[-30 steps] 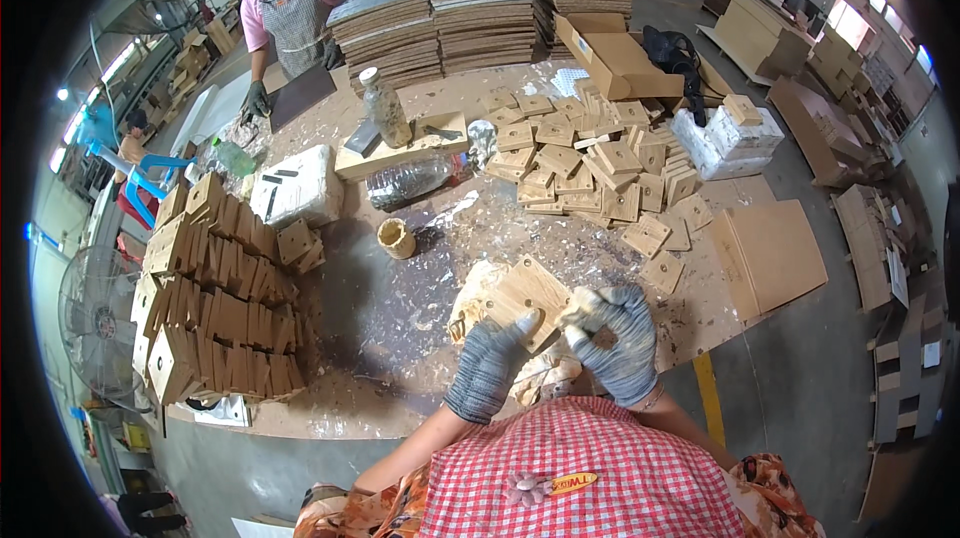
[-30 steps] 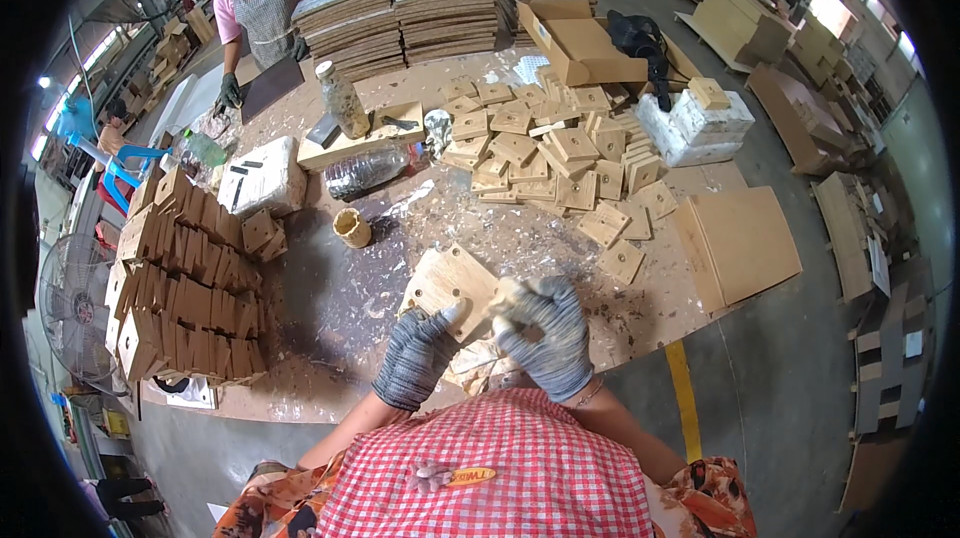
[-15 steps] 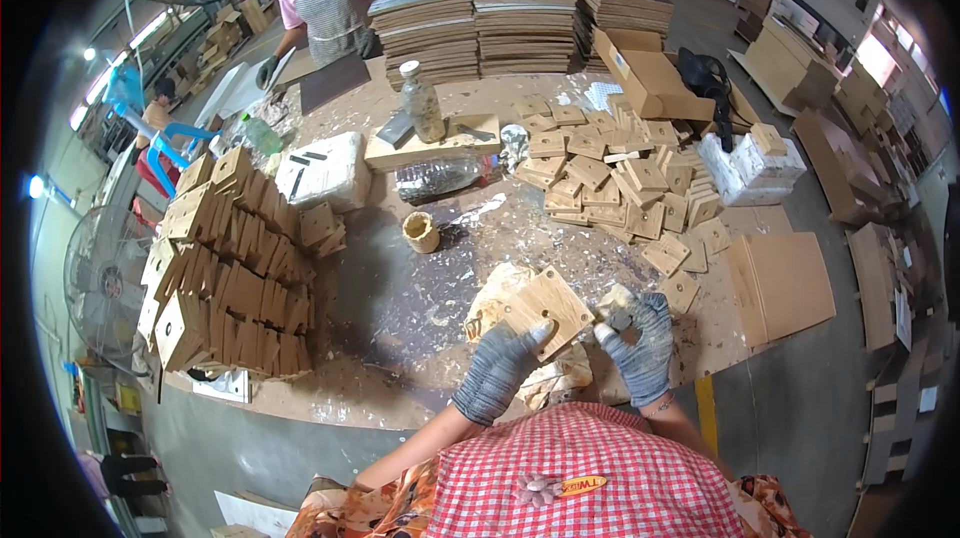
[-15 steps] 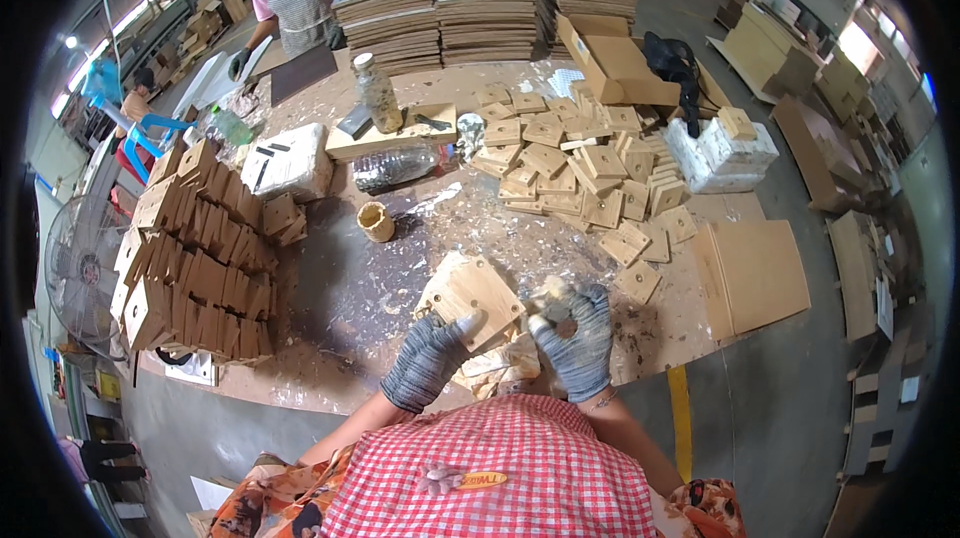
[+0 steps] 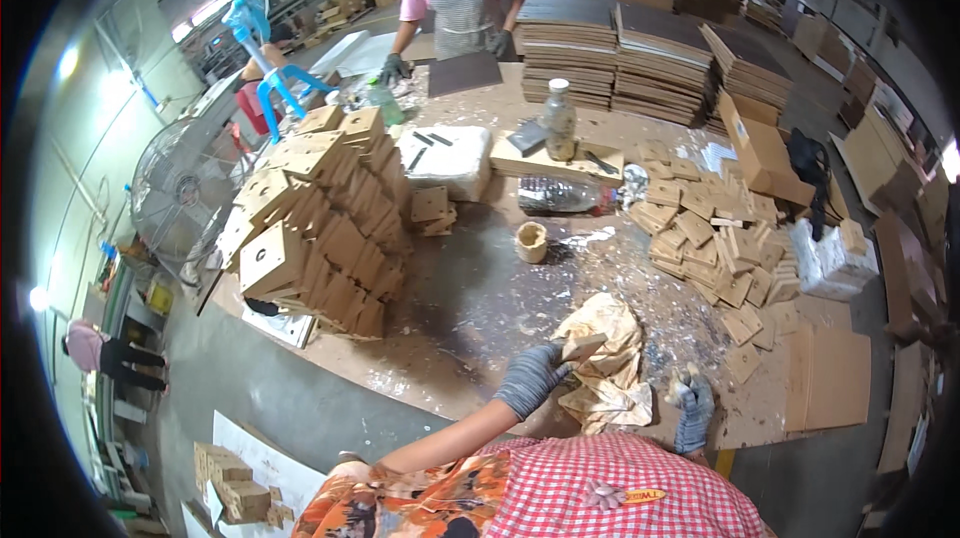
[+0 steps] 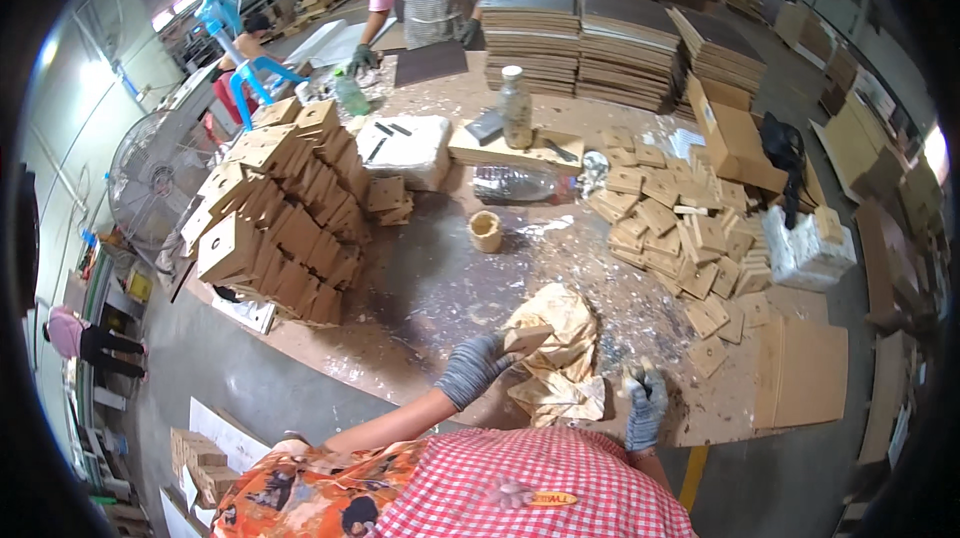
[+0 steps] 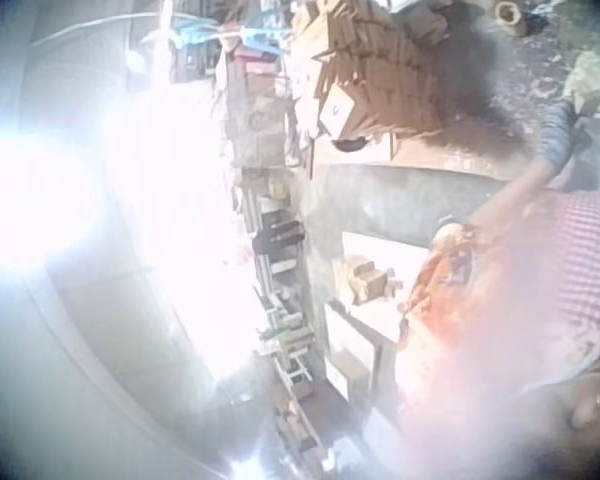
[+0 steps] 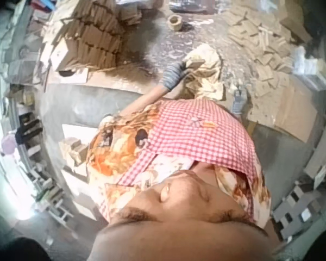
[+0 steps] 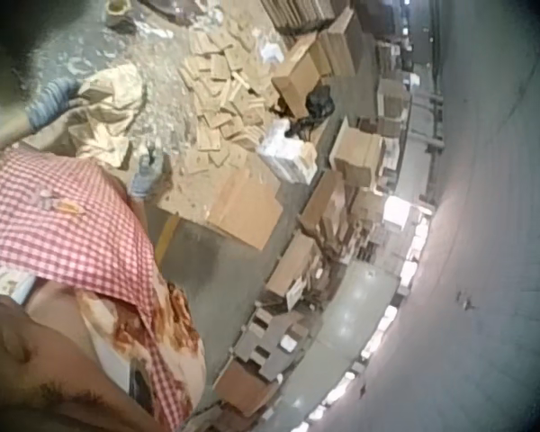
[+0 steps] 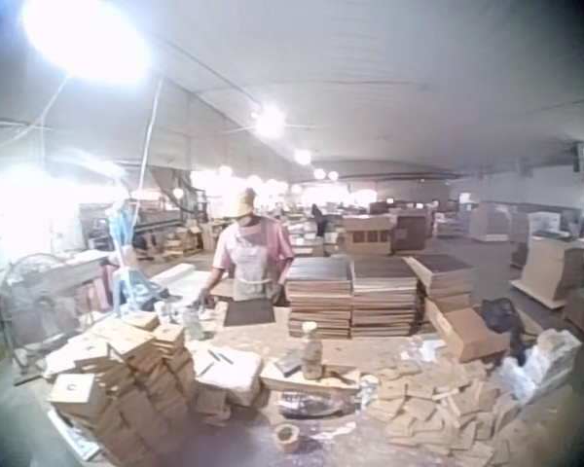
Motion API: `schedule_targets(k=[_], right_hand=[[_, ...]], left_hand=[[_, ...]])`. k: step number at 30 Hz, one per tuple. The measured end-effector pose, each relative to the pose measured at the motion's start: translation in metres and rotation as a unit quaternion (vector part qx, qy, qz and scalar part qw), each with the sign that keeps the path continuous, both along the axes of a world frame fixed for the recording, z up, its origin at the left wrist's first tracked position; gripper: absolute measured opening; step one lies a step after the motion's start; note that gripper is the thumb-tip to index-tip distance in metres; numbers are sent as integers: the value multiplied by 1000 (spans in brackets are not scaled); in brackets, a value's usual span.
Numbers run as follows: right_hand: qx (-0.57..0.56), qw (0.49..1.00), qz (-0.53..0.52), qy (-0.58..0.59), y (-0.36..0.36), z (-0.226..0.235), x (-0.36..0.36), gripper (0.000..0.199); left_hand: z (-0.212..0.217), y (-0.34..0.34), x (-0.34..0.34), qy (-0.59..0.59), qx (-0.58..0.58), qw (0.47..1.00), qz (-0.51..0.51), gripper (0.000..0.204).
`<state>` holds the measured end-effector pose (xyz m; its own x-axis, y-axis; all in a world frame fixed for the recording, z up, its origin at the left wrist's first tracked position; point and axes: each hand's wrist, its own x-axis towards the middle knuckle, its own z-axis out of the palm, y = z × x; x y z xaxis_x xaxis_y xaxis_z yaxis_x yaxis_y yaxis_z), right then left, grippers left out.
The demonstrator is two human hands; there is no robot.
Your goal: The person applies a substance to wooden pieces and wipes them with a cloth while wearing gloves at a workbench.
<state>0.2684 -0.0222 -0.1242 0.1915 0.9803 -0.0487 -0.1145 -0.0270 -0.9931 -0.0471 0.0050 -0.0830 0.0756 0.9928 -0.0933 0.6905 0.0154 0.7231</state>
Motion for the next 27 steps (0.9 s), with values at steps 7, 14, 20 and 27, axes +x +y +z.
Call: schedule_targets(k=[7,14,20,27], right_hand=[[-31,989,-117,-80,-15,-52,36,55],[7,988,-128,-81,-22,-62,38,52],[-25,981,-167,-92,-23,-51,35,47],[52,982,-179,-21,-22,-64,32,45]], left_hand=[[-42,-11,-72,-594,-220,710,307,25],[-47,79,-159,-622,-56,700,347,10],[-31,183,-226,-553,36,742,377,21],[-114,267,-285,-521,107,680,504,24]])
